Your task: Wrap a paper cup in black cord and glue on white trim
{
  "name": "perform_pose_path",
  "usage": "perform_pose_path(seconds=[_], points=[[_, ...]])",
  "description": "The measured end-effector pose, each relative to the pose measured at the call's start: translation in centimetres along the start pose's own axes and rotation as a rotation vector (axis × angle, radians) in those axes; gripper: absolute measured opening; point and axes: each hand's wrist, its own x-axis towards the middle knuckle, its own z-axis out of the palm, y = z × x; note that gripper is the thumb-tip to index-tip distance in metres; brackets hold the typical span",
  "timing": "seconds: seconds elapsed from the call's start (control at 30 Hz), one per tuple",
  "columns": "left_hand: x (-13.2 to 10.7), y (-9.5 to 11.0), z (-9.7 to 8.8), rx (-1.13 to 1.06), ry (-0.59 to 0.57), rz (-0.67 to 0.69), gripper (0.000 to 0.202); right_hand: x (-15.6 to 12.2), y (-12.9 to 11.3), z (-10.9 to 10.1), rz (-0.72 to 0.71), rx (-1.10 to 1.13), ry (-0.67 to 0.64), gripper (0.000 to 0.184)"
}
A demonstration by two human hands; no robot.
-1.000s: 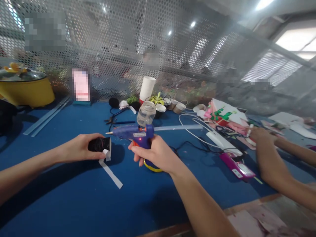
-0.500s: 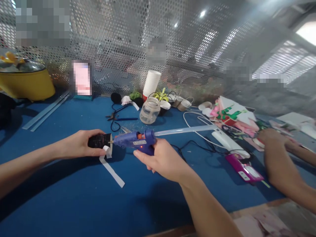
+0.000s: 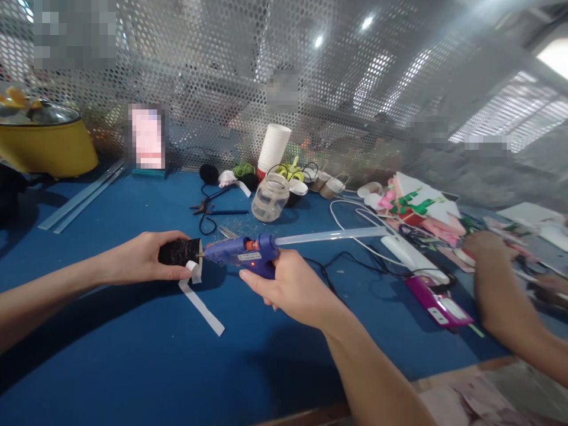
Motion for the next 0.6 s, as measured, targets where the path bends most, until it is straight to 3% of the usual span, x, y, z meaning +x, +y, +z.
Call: perform_pose_path(seconds=[0.6], points=[[-0.01, -0.06, 0.05, -0.007, 0.001, 0.004, 0.054, -0.01, 0.33, -0.25, -0.013, -0.002, -0.001, 0.026]])
